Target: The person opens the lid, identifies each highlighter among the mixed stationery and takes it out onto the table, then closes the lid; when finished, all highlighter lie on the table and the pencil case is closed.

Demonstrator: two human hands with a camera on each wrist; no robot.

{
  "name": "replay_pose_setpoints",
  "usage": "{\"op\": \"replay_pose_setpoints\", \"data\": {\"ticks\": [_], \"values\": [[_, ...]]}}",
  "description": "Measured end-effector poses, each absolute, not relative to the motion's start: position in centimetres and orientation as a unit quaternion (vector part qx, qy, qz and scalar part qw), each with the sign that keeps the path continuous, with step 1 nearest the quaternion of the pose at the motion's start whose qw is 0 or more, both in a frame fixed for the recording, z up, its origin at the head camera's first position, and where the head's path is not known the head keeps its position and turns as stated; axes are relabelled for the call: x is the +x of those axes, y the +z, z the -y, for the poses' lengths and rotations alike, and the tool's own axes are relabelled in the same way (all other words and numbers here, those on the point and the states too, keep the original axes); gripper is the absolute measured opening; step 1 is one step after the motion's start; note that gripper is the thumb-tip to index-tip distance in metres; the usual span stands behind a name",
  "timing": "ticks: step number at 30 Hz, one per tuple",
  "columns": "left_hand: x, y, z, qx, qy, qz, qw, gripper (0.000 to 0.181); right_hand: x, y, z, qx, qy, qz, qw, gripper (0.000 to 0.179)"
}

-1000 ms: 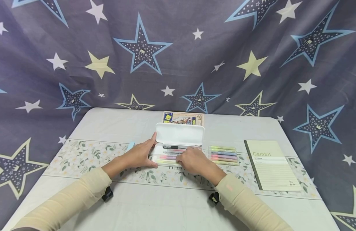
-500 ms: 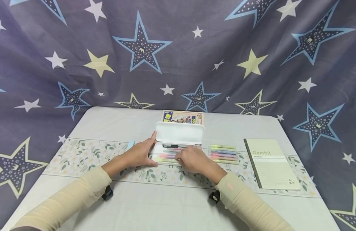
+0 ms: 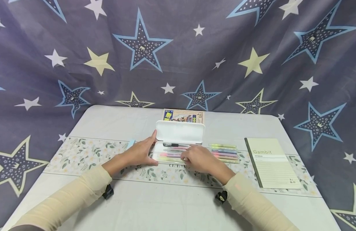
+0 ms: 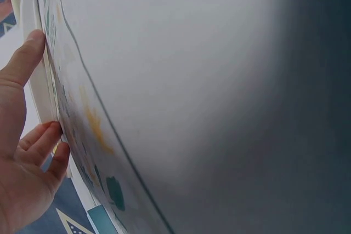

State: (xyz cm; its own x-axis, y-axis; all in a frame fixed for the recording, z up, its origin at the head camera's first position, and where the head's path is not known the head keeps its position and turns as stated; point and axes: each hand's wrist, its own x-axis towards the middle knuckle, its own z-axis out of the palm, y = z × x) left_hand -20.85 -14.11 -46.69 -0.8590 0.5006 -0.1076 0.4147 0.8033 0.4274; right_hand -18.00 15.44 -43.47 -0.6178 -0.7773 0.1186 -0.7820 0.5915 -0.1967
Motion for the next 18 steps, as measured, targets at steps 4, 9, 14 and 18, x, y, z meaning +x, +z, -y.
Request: {"op": "replay_pose_setpoints", "data": {"ticks": [4, 9, 14, 18], "values": [[-20.9, -46.7, 14.1, 0.243, 0.201, -0.943, 0.109, 0.147, -17.8, -43.4, -16.3, 0.434, 0.112, 0.894, 0.008, 0.013], [-20.9, -46.7, 14.1, 0.242, 0.202, -0.943, 0.109, 0.147, -17.7, -43.4, -17.1, 0.449, 0.113, 0.886, 0.005, 0.019], [-20.9, -46.8, 14.1, 0.245, 0.203, -0.942, 0.108, 0.147, -17.4, -43.6, -18.3, 0.445, 0.123, 0.887, -0.003, 0.015], [-20.9, -46.8, 14.1, 0.245, 0.202, -0.942, 0.107, 0.147, -17.0, -43.5, -19.6, 0.418, 0.118, 0.901, -0.014, 0.023]]}}
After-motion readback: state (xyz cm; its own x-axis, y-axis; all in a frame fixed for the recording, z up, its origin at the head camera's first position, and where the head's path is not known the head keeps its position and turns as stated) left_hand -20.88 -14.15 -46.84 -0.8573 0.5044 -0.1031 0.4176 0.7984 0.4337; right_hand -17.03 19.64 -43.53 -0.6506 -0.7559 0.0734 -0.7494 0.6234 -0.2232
